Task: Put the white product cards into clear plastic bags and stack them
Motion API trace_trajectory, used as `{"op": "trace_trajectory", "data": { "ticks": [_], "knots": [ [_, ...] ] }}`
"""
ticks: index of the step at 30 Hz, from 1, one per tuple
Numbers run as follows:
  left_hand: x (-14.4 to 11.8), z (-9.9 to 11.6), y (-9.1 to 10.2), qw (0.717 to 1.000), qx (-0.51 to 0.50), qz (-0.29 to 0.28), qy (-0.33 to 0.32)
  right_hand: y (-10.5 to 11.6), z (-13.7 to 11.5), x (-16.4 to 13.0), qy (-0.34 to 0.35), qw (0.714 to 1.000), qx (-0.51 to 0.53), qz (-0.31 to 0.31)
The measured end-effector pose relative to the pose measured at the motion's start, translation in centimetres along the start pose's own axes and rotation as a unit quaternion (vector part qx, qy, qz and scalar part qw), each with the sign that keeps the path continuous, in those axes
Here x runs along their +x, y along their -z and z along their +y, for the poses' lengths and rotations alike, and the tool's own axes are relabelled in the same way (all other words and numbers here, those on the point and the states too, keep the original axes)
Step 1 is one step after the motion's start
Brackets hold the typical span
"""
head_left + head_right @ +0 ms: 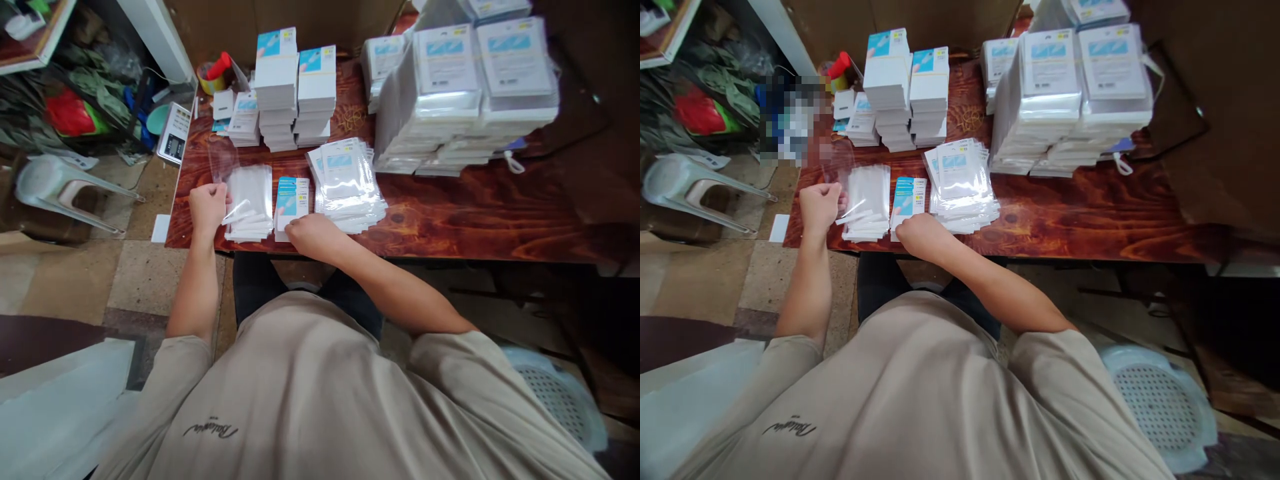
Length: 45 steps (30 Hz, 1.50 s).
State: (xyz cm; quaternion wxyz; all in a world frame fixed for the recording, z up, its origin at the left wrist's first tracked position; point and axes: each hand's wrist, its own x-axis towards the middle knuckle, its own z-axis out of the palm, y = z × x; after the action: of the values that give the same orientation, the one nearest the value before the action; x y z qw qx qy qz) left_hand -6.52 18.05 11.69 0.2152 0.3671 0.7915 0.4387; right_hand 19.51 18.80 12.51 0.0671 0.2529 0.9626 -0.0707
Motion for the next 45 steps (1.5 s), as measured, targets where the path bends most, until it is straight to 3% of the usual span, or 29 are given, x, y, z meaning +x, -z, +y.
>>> {"op": "trace_trajectory", "data": {
  "ticks": [3, 5, 7, 8, 10, 15, 17, 19, 22, 27, 32, 34, 39, 43, 45],
  "knots": [
    [0.0, 0.1, -1.3, 0.987, -0.162, 0.011, 0.011, 0.2, 0.9, -0.9, -0.044, 0.996, 0.037, 0.073],
    [-0.1, 0.3, -2.0, 0.967, -0.255, 0.011, 0.020, 0.3, 1.4, -1.7, -0.109, 0.964, 0.106, 0.217],
    [-0.4, 0.4, -2.6, 0.944, -0.327, 0.012, 0.033, 0.3, 1.6, -2.5, -0.188, 0.879, 0.226, 0.376],
    [-0.6, 0.5, -2.8, 0.935, -0.353, 0.011, 0.040, 0.3, 1.5, -2.8, -0.218, 0.826, 0.302, 0.423],
    [-1.0, 0.6, -3.3, 0.923, -0.381, 0.005, 0.052, -0.1, 1.4, -2.9, -0.253, 0.735, 0.452, 0.437],
    [-2.5, 1.1, -4.6, 0.940, -0.336, -0.028, 0.054, -2.4, 2.2, -0.6, -0.298, 0.582, 0.662, 0.366],
    [-3.4, 1.3, -5.1, 0.941, -0.330, -0.039, 0.056, -3.1, 2.5, 0.6, -0.313, 0.530, 0.686, 0.388],
    [-4.3, 1.6, -5.6, 0.937, -0.340, -0.050, 0.065, -3.5, 2.3, 1.5, -0.312, 0.502, 0.680, 0.433],
    [-5.2, 2.0, -5.9, 0.929, -0.355, -0.074, 0.069, -3.5, 1.4, 2.1, -0.292, 0.500, 0.670, 0.465],
    [-5.5, 2.4, -4.9, 0.927, -0.359, -0.086, 0.060, -2.6, 0.6, 1.1, -0.224, 0.579, 0.691, 0.370],
    [-7.8, 3.1, -5.1, 0.913, -0.370, -0.165, 0.051, -1.6, 0.3, 1.5, -0.254, 0.531, 0.694, 0.414],
    [-9.1, 3.4, -5.7, 0.911, -0.366, -0.183, 0.051, -1.4, -0.1, 1.9, -0.273, 0.562, 0.651, 0.431],
    [-9.2, 3.2, -5.0, 0.915, -0.336, -0.219, 0.041, -1.2, 1.0, 2.0, -0.245, 0.694, 0.493, 0.465],
    [-6.7, 2.8, -3.5, 0.920, -0.255, -0.297, 0.023, -1.8, 4.4, 2.0, -0.180, 0.742, 0.498, 0.411],
    [-5.2, 2.1, -3.0, 0.957, -0.180, -0.226, -0.006, -2.6, 6.8, 1.8, -0.194, 0.749, 0.482, 0.412]
  ]
}}
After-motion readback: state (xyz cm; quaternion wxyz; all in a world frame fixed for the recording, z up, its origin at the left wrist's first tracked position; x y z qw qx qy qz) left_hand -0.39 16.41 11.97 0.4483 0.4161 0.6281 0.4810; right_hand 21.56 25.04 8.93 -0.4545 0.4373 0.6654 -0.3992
